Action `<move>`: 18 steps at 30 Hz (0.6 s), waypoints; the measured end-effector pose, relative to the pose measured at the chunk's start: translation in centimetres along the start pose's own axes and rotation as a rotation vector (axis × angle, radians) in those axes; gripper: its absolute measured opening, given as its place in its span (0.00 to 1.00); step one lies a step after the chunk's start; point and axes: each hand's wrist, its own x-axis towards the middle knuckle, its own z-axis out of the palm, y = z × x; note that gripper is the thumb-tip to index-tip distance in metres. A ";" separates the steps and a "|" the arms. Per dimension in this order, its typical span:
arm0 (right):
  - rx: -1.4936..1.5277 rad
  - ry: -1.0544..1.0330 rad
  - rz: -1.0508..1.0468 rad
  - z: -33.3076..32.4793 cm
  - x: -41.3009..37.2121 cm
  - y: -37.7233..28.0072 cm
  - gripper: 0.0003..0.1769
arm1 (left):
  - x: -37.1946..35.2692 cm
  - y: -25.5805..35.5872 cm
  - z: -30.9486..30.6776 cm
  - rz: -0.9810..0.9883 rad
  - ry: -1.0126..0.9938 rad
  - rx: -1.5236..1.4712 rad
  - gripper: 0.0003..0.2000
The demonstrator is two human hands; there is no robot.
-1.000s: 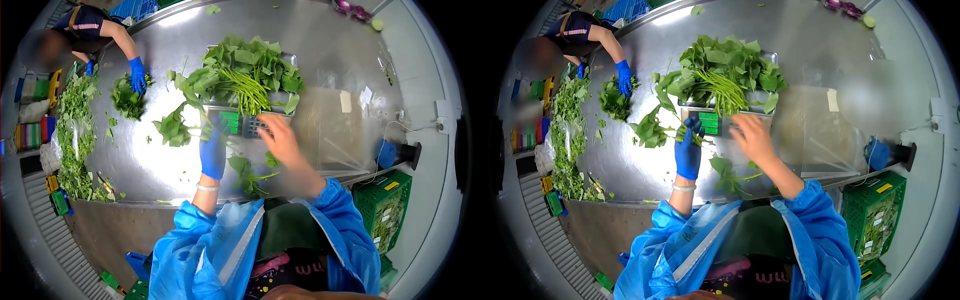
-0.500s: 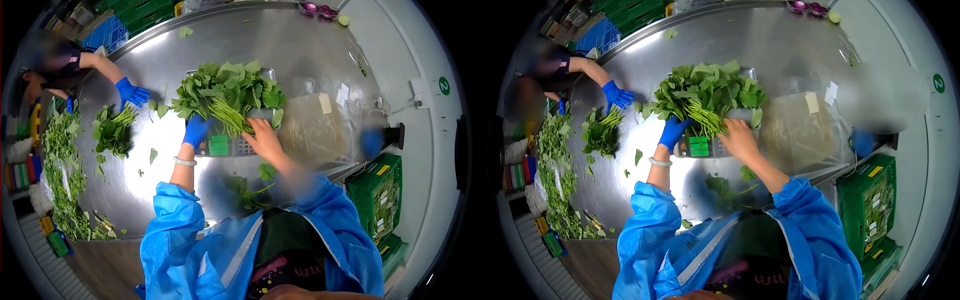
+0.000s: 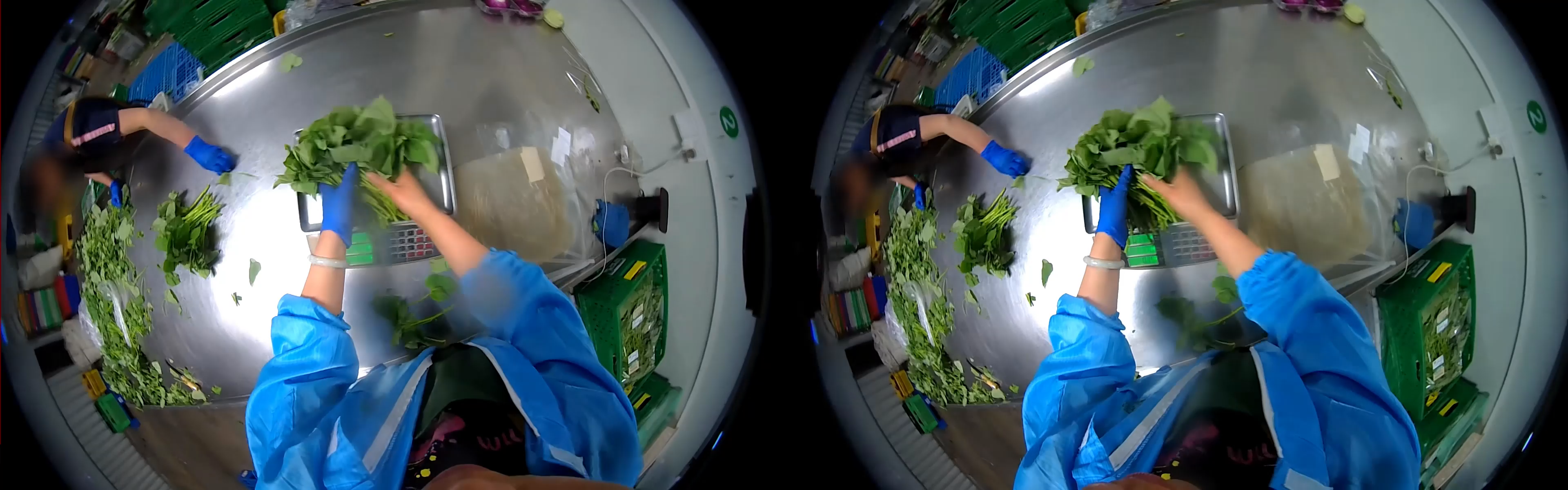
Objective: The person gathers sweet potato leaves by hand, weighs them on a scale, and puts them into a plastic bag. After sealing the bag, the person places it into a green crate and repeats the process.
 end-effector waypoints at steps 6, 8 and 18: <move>0.031 0.089 -0.132 -0.3 -1.7 -1.7 0.31 | -0.6 -1.0 3.3 -0.146 0.123 -0.054 0.32; 0.036 0.118 -0.155 -3.3 -4.0 -3.2 0.28 | -2.9 -1.3 5.5 -0.087 0.053 -0.078 0.30; 0.125 0.329 0.052 -28.7 -16.2 5.6 0.27 | -13.9 -15.3 29.3 -0.026 -0.108 -0.132 0.20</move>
